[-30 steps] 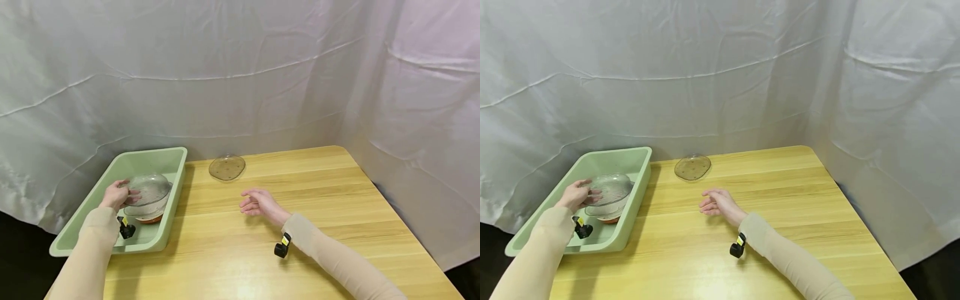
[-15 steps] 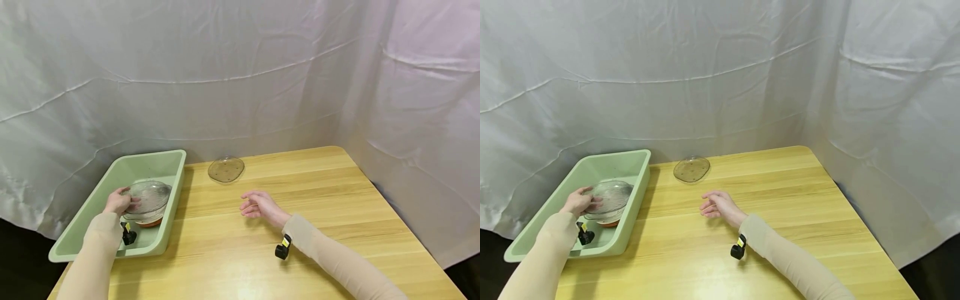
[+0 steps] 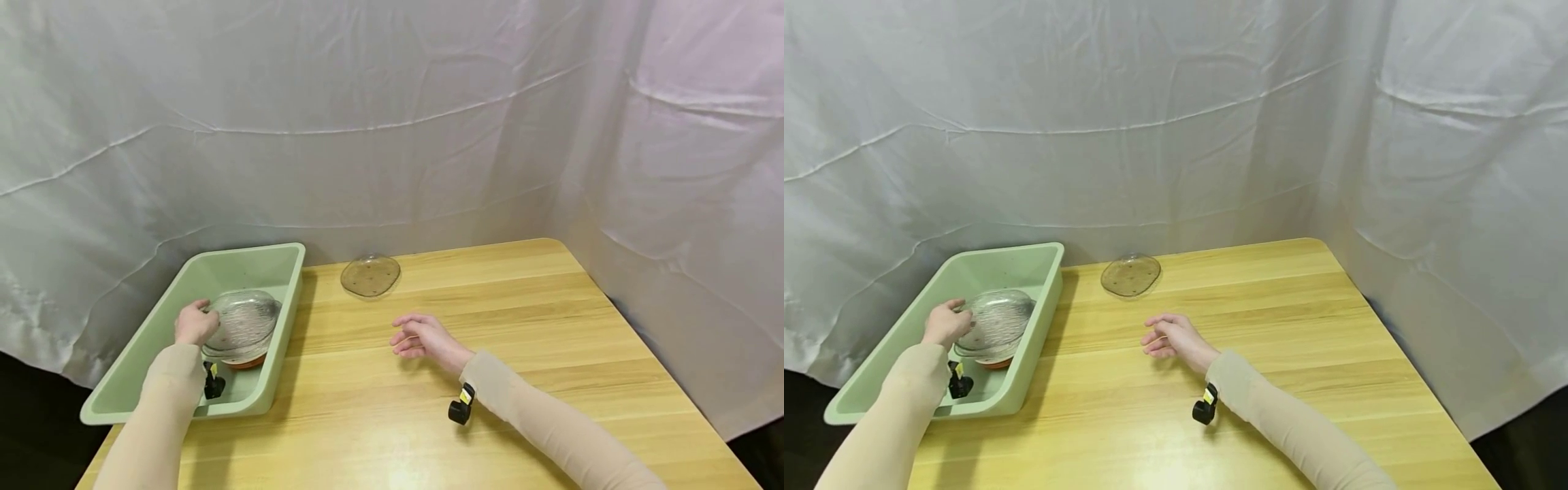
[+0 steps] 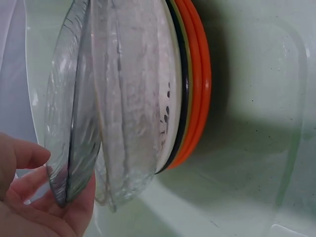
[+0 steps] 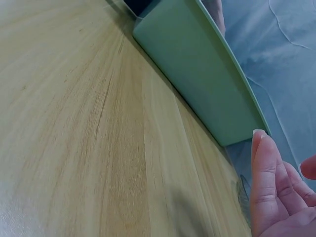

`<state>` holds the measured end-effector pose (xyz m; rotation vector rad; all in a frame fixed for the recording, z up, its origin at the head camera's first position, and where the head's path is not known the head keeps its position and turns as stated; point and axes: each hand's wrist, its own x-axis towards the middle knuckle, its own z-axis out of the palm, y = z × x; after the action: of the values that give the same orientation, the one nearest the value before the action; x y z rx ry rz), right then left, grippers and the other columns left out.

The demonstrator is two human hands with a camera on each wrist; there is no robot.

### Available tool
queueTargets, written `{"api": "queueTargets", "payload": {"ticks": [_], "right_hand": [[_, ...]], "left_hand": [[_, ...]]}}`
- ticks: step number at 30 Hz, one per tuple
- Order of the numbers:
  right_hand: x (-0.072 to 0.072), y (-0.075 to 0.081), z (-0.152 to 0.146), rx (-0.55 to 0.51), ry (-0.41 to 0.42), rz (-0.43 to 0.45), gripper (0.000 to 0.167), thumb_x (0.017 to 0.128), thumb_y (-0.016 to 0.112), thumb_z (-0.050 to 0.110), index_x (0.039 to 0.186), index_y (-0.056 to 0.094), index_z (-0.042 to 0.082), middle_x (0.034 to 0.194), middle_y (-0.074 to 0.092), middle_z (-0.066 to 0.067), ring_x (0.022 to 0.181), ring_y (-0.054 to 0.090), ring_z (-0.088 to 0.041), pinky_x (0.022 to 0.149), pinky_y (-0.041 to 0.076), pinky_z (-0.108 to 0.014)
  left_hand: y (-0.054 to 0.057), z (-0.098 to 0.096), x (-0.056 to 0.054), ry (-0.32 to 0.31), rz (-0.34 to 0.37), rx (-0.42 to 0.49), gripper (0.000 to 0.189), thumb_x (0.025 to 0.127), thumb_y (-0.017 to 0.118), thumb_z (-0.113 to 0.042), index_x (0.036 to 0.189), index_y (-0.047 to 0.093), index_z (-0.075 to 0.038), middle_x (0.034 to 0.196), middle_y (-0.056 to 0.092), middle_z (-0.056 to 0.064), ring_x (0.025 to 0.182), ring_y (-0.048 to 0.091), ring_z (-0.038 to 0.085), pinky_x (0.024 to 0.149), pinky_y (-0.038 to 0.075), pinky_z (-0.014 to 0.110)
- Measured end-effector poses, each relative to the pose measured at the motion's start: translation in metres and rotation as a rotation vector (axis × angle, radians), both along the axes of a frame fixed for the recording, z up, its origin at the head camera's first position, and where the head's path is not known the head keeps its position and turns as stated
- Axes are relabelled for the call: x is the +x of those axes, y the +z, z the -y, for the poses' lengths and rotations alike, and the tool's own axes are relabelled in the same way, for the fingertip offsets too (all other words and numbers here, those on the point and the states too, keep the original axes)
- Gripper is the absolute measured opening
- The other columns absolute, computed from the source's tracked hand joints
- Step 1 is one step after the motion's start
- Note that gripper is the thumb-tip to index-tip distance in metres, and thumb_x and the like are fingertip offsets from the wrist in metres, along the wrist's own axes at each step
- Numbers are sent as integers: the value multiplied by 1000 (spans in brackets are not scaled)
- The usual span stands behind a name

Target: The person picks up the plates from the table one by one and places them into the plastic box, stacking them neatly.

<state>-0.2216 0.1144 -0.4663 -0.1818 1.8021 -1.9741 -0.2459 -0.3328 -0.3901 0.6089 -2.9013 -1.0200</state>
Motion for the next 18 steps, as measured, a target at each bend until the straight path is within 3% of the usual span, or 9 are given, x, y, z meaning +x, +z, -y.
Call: {"api": "queueTargets", "payload": {"ticks": [3, 9, 18], "right_hand": [[0, -1, -1, -2, 1, -3, 40, 104, 39, 10, 139, 45, -9, 93, 71, -5, 78, 70, -11, 80, 63, -28], [-1, -2, -3, -7, 7, -4, 41, 104, 40, 10, 140, 44, -10, 94, 71, -5, 79, 70, -11, 81, 63, -29], [0, -3, -6, -1, 6, -8, 41, 103, 41, 10, 139, 45, -10, 94, 71, -5, 78, 70, -11, 78, 63, -27]], "left_hand": [[1, -1, -1, 1, -6, -49, 66, 91, 34, -15, 155, 31, 3, 158, 32, 32, 144, 28, 54, 120, 30, 59], [2, -1, -1, -2, -9, -92, 63, 93, 35, -18, 151, 36, 6, 150, 43, 32, 139, 36, 53, 117, 34, 58], [0, 1, 0, -37, 32, -108, 62, 96, 34, -22, 150, 35, 9, 150, 43, 33, 138, 36, 55, 116, 35, 60]]}}
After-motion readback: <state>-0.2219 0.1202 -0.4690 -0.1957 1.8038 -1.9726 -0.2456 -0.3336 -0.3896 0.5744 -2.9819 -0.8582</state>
